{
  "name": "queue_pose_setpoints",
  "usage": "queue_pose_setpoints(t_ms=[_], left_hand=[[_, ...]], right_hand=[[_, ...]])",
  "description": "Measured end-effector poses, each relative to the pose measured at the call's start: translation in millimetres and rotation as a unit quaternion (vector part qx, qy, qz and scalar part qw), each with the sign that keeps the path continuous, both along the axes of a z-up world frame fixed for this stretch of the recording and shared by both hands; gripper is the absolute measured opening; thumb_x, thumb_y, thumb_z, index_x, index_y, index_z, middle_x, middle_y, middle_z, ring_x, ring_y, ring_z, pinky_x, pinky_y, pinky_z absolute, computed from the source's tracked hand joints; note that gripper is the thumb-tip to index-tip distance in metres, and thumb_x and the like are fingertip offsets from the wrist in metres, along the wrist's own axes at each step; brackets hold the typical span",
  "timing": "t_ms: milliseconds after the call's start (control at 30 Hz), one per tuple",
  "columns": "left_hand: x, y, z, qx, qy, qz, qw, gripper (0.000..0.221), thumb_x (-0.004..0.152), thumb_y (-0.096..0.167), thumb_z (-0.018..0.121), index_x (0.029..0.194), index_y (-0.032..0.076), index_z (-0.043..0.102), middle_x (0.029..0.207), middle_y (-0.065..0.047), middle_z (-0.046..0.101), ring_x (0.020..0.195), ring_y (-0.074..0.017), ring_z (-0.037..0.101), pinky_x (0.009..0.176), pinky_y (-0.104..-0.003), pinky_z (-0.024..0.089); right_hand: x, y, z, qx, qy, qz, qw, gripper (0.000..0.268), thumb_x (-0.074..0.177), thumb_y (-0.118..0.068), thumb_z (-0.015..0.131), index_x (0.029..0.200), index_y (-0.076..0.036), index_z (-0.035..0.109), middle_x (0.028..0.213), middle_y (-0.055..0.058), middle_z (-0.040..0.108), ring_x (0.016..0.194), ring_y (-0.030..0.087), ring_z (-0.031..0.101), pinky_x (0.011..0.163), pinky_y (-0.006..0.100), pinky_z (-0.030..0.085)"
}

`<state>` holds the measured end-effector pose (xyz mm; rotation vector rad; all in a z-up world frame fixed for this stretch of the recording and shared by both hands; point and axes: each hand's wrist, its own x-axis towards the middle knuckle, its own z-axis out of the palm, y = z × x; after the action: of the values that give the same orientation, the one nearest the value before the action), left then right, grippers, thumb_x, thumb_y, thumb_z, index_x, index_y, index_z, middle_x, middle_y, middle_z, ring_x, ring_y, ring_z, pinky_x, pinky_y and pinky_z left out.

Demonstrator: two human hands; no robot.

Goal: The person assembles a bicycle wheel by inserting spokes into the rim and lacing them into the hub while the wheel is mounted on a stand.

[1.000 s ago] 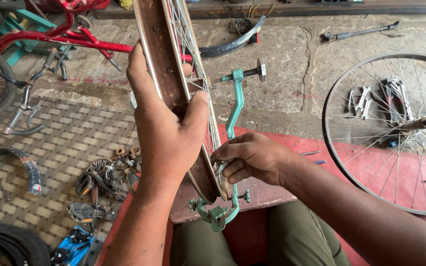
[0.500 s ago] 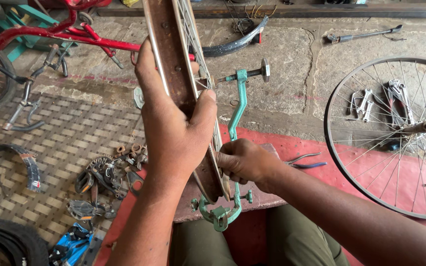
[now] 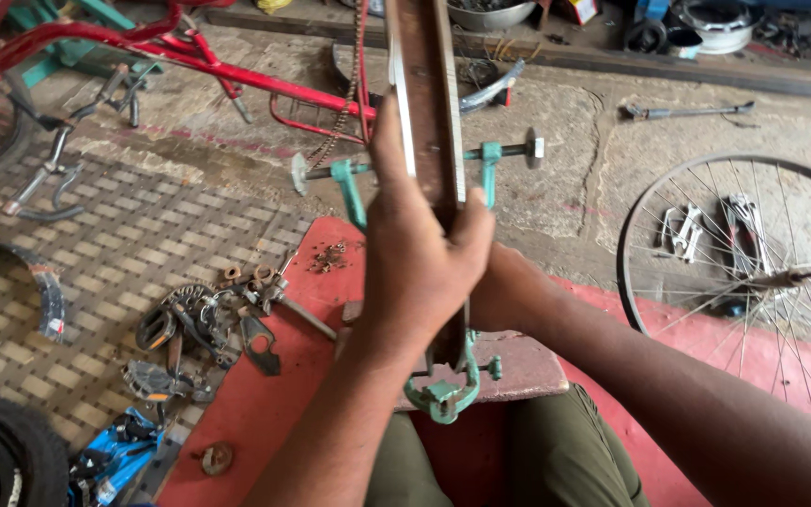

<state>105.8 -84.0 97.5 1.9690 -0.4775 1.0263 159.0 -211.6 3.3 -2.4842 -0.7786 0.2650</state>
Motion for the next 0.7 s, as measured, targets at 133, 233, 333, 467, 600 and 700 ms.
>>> queue_pose_setpoints(t_ms=[133,233,333,467,600,700], left_hand=[[-5.1,-1.2,-0.3,-0.077,0.081,-0.049,0.993,0.085,0.096,0.009,0.066,0.163,-0.003,0.015,0.126,-0.027,0.070,0.109,-0.0333,0.079,0.097,-0.038,0.066],[-6.7,0.0,-1.3,-0.064,0.065,-0.035,0.995,0.086,0.095,0.009,0.067,0.162,-0.003,0.016,0.131,-0.030,0.066,0.113,-0.0378,0.075,0.098,-0.041,0.064],[-8.6,0.8,-4.3,-0.041,0.033,-0.017,0.998,0.085,0.095,0.009,0.069,0.160,-0.004,0.016,0.138,-0.034,0.059,0.122,-0.0425,0.068,0.108,-0.044,0.059],[-10.0,1.6,-7.0,-0.026,0.018,-0.011,0.999,0.084,0.096,0.010,0.069,0.158,-0.007,0.015,0.147,-0.038,0.050,0.136,-0.0458,0.059,0.119,-0.046,0.053],[-8.7,1.6,-5.8,-0.041,0.041,-0.022,0.998,0.087,0.096,0.010,0.068,0.163,-0.006,0.016,0.146,-0.038,0.050,0.135,-0.0462,0.059,0.118,-0.046,0.053],[-6.8,0.8,-4.2,-0.040,0.022,-0.017,0.999,0.084,0.095,0.009,0.069,0.158,-0.006,0.016,0.148,-0.038,0.049,0.137,-0.0473,0.057,0.120,-0.047,0.052]], right_hand=[[5.8,2.9,-12.9,0.133,0.020,0.053,0.990,0.029,0.082,-0.019,0.076,0.104,-0.001,0.070,0.099,0.018,0.074,0.096,0.029,0.071,0.082,0.042,0.058],[5.2,-1.2,-18.8,0.206,0.053,0.084,0.973,0.031,0.082,-0.015,0.077,0.108,0.000,0.067,0.103,0.016,0.074,0.100,0.025,0.071,0.084,0.040,0.059],[1.9,-5.3,-22.3,0.238,0.097,0.093,0.962,0.035,0.082,-0.011,0.078,0.112,0.000,0.065,0.106,0.014,0.074,0.104,0.021,0.070,0.085,0.039,0.059],[-3.2,-7.6,-21.3,0.244,0.170,0.089,0.950,0.033,0.079,-0.011,0.077,0.109,-0.001,0.066,0.102,0.010,0.075,0.097,0.018,0.069,0.079,0.037,0.059],[-12.7,-7.1,-12.6,0.268,0.332,-0.001,0.904,0.022,0.087,-0.020,0.071,0.100,-0.002,0.070,0.086,0.007,0.072,0.076,0.015,0.063,0.064,0.031,0.050],[-21.5,-5.9,-0.7,0.280,0.433,-0.063,0.855,0.024,0.092,-0.025,0.066,0.094,-0.003,0.073,0.075,0.006,0.071,0.062,0.014,0.059,0.053,0.028,0.044]])
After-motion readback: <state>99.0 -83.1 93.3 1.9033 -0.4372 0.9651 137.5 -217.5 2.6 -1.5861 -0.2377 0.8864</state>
